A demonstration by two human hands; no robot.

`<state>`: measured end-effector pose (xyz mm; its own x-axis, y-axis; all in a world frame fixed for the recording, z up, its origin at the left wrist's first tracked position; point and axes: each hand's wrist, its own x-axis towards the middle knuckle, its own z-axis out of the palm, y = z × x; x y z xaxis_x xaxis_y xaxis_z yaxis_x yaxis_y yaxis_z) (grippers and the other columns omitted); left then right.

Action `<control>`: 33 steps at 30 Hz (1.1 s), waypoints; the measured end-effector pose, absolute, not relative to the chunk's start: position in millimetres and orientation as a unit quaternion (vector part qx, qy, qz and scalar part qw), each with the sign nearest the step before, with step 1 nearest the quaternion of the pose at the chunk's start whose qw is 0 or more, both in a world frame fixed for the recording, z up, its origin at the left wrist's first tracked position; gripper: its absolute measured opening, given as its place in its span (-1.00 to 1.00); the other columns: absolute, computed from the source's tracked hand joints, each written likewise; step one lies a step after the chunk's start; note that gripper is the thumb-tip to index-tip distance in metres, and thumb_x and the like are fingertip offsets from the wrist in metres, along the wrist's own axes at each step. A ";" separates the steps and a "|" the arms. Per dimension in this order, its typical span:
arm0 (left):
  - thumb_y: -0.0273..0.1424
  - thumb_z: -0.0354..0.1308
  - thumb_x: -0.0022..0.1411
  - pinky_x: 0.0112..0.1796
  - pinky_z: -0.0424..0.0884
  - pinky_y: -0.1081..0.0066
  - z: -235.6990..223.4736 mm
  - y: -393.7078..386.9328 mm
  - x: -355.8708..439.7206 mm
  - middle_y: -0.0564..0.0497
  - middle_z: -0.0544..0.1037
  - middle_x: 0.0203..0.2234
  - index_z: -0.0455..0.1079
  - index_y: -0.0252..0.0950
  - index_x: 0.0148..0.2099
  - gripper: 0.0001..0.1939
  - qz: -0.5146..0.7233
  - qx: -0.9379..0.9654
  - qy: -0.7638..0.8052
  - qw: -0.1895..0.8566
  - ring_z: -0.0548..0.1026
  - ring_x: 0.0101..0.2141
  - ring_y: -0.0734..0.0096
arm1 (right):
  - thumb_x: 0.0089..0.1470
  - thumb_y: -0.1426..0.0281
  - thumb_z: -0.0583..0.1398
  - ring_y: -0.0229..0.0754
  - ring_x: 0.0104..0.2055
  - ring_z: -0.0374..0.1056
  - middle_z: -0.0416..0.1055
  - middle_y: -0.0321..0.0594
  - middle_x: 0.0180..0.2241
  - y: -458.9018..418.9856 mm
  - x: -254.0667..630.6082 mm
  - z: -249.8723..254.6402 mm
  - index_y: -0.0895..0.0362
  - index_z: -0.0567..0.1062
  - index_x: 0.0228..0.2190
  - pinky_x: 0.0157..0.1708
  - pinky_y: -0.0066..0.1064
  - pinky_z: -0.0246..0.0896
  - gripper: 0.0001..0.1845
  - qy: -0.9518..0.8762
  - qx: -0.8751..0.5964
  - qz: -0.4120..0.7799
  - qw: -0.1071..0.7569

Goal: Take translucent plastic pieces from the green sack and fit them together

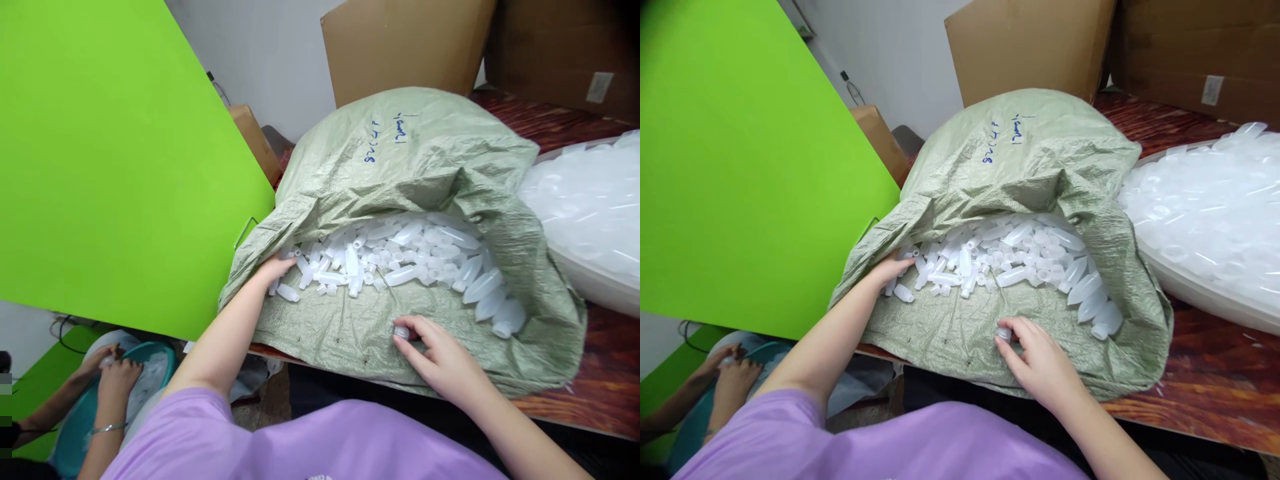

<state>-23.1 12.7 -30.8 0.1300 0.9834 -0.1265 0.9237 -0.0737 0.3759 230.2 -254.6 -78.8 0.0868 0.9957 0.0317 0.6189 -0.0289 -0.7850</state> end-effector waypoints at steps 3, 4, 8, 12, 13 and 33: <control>-0.11 0.10 0.07 0.01 0.16 0.37 -38.7 8.4 -28.6 -0.16 0.28 0.11 0.24 -0.26 0.06 -0.46 0.081 0.740 0.644 0.176 0.23 0.11 0.16 | 0.10 0.19 0.04 -0.09 -0.19 0.36 0.43 -0.16 -0.25 -255.2 230.3 -80.6 0.07 0.41 -0.21 -0.30 -0.29 0.34 -0.70 -0.614 -0.661 0.279 0.329; -0.10 0.09 0.06 0.02 0.16 0.35 -41.8 6.9 -30.3 -0.19 0.28 0.11 0.23 -0.27 0.07 -0.44 0.079 0.740 0.646 0.172 0.24 0.11 0.13 | 0.11 0.18 0.04 -0.09 -0.19 0.35 0.43 -0.16 -0.25 -255.5 230.3 -81.1 0.08 0.40 -0.21 -0.29 -0.29 0.34 -0.69 -0.614 -0.662 0.280 0.326; -0.14 0.17 -0.05 -0.01 0.21 0.23 -55.5 -1.1 -37.6 -0.28 0.32 0.05 0.23 -0.35 0.07 -0.35 0.066 0.738 0.654 0.150 0.30 0.04 -0.02 | 0.12 0.16 0.02 -0.11 -0.19 0.35 0.42 -0.16 -0.24 -255.9 230.6 -82.5 0.07 0.39 -0.19 -0.29 -0.32 0.33 -0.68 -0.610 -0.666 0.290 0.315; -0.19 0.20 -0.09 -0.02 0.24 0.23 -64.9 -9.5 -46.3 -0.23 0.34 0.00 0.26 -0.33 0.07 -0.34 0.085 0.764 0.627 0.125 0.31 0.01 0.00 | 0.12 0.15 0.03 -0.10 -0.18 0.35 0.41 -0.16 -0.24 -255.4 230.7 -85.2 0.07 0.39 -0.19 -0.28 -0.30 0.33 -0.67 -0.611 -0.669 0.284 0.313; -0.21 0.20 -0.09 -0.04 0.25 0.25 -66.1 -10.9 -48.2 -0.19 0.36 -0.03 0.27 -0.31 0.05 -0.37 0.094 0.773 0.615 0.121 0.34 -0.02 0.05 | 0.11 0.15 0.03 -0.10 -0.18 0.35 0.41 -0.16 -0.24 -255.3 230.6 -85.9 0.07 0.39 -0.19 -0.29 -0.31 0.33 -0.67 -0.610 -0.670 0.284 0.313; -0.45 0.25 -0.12 -0.09 0.32 0.32 -33.9 -63.6 1.9 -0.06 0.32 -0.17 0.35 -0.26 -0.17 -0.62 0.366 0.869 0.296 0.155 0.35 -0.11 0.29 | 0.05 0.23 0.16 -0.19 -0.30 0.35 0.37 -0.13 -0.25 -254.0 223.2 -83.8 0.08 0.44 -0.17 -0.26 -0.31 0.32 -0.70 -0.522 -0.640 0.257 0.501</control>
<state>1.9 -63.6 -33.9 0.5579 0.6272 0.5434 0.4000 -0.7770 0.4861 223.2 -254.0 -83.8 0.3225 0.9265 0.1938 0.4107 0.0475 -0.9105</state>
